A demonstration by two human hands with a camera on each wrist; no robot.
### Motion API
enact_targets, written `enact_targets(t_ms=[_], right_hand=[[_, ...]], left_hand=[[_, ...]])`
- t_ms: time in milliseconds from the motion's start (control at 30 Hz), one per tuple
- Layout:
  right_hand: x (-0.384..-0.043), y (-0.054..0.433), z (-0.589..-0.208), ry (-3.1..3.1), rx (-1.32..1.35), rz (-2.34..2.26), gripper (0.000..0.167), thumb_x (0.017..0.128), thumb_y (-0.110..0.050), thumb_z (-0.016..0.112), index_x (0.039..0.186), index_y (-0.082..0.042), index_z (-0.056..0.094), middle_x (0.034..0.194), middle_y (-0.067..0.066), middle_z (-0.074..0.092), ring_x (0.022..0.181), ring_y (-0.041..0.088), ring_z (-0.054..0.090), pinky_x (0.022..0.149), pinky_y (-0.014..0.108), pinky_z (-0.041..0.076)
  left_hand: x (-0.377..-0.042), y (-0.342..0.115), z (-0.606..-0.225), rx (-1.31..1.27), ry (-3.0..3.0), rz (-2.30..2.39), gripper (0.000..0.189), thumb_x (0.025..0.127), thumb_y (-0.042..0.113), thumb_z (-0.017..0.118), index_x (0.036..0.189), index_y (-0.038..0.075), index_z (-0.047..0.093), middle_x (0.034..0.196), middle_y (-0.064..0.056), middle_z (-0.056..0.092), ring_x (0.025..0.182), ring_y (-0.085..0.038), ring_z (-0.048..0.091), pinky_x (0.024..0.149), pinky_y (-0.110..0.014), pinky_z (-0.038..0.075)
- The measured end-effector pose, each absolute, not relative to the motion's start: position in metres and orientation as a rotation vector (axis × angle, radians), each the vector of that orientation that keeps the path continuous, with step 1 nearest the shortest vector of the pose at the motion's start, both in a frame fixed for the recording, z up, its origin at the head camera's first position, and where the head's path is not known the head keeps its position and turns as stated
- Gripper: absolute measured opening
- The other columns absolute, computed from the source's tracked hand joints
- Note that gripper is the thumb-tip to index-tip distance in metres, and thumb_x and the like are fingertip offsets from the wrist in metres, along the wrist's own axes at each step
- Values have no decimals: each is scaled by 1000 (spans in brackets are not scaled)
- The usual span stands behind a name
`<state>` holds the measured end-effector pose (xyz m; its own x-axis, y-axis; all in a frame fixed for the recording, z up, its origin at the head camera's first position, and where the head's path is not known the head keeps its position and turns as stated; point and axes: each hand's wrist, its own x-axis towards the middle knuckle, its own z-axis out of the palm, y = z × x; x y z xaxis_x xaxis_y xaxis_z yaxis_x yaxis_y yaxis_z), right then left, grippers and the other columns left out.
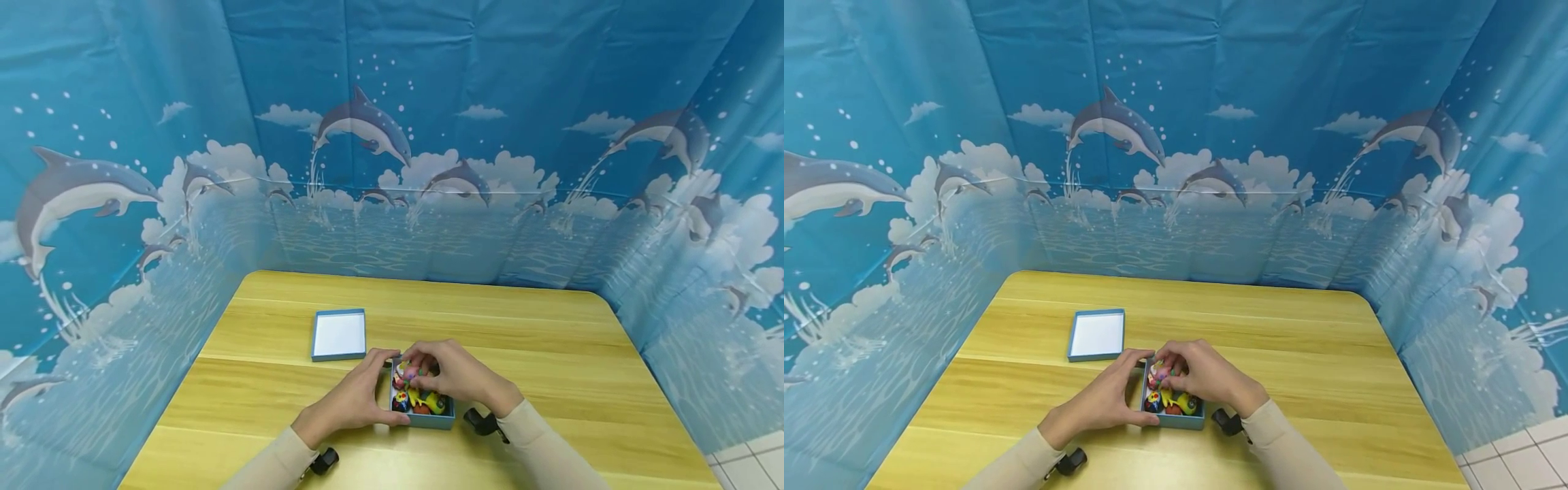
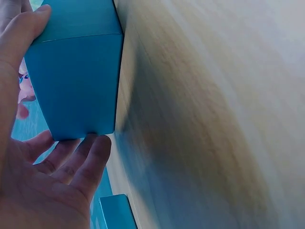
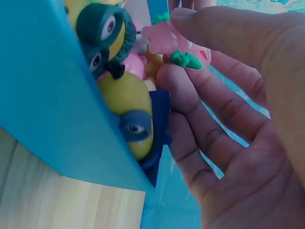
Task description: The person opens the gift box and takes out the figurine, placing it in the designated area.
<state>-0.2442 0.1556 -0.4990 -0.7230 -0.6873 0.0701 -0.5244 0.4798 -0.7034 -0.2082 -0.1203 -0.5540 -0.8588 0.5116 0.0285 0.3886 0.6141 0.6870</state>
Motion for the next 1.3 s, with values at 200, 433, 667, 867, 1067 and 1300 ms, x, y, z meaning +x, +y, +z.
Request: enact_targets(t_ms=[200,433,667,867,1067,1300], right_hand=[[-246,159,-498,2518,-1033,-1091,34,109,-22,86,142,-16,81,112,-11,83,99,2,76,94,30,66],[-247,167,-496,2553,-1052,-1092,32,110,-19,83,142,-13,81,113,-5,85,97,4,77,90,29,67],[-248,173,-494,2554,-985,-1097,32,112,-18,80,144,-15,80,116,-5,83,98,5,79,90,30,67],[-250,177,-494,2561,-980,-1129,32,112,-14,81,143,-13,80,116,-4,83,97,8,80,90,35,69],[-252,181,-492,2589,-982,-1149,32,112,-16,81,144,-18,79,120,-7,83,102,9,79,94,37,68],[-253,188,-491,2635,-961,-1165,31,110,-21,84,140,-23,79,123,-7,83,105,9,78,98,37,68]], left_hand=[[-208,-120,-555,739,2672,1074,127,84,79,95,181,24,35,177,-4,48,149,-25,63,129,-57,54],[-209,-120,-553,737,2671,1083,128,83,76,97,181,22,35,177,-6,48,152,-30,62,131,-61,52],[-209,-120,-552,741,2664,1087,127,83,74,98,181,23,35,177,-7,48,156,-32,60,132,-62,50],[-209,-119,-553,741,2665,1077,127,84,75,97,181,21,35,175,-7,49,155,-32,61,131,-62,51],[-209,-119,-552,732,2664,1084,127,84,73,99,181,21,35,175,-6,49,153,-29,61,131,-60,52],[-208,-119,-553,711,2662,1089,128,83,74,99,181,22,35,175,-5,49,154,-29,61,131,-60,51]])
